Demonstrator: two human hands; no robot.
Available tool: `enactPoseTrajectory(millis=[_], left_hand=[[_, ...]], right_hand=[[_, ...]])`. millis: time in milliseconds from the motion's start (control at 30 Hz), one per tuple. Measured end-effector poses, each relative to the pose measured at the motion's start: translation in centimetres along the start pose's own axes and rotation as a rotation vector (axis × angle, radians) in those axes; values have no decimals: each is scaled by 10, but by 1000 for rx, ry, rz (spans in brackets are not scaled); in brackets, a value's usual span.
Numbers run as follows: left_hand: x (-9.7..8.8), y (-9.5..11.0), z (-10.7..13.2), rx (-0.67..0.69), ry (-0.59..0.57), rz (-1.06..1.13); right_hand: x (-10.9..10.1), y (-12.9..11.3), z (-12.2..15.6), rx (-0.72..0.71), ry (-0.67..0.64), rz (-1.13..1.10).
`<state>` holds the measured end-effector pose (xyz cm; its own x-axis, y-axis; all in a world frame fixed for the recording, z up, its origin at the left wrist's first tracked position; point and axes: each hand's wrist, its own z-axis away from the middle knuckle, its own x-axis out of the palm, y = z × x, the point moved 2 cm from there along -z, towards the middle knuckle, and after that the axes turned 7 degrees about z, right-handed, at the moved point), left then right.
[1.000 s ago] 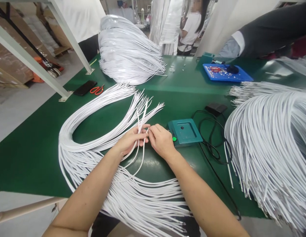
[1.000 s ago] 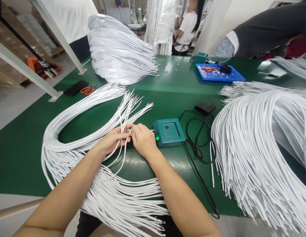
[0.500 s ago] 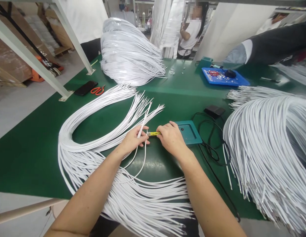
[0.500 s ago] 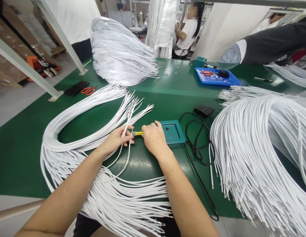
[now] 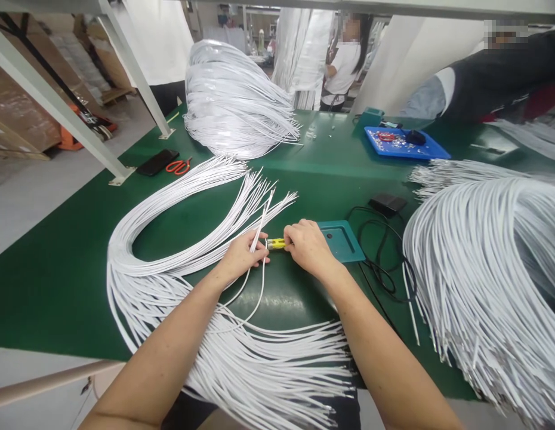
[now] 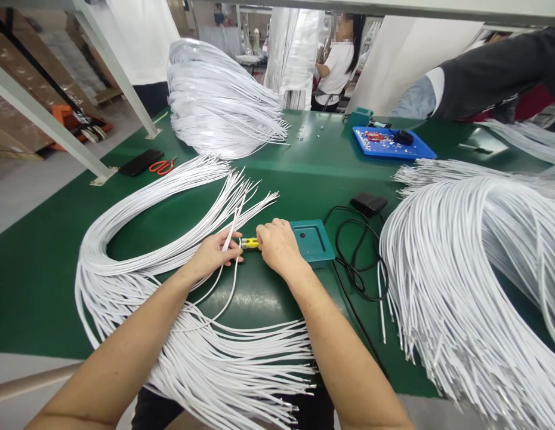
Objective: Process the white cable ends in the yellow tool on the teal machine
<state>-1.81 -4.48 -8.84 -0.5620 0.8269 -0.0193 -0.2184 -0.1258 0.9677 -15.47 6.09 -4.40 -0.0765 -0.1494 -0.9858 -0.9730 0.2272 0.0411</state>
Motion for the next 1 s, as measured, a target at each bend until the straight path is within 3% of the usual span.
enactPoseTrajectory(millis=[267, 433, 633, 733, 867, 1000], left_hand=[[1, -3, -2, 3, -1, -39], [1, -1, 0, -35, -14, -5], [-7, 0, -1, -35, -10, 2], [-13, 2, -1, 9, -26, 32], [-18, 5, 1, 59, -76, 69], [-16, 5, 4, 49, -73, 64]], right_hand=[[-5, 1, 7, 10, 50, 39], [-1, 11, 19, 240, 188, 209], [-3, 10, 20, 217, 219, 196], [-11, -8, 22, 22, 296, 35], [-5, -51, 31, -470, 216, -228], [9, -78, 37, -577, 108, -164]])
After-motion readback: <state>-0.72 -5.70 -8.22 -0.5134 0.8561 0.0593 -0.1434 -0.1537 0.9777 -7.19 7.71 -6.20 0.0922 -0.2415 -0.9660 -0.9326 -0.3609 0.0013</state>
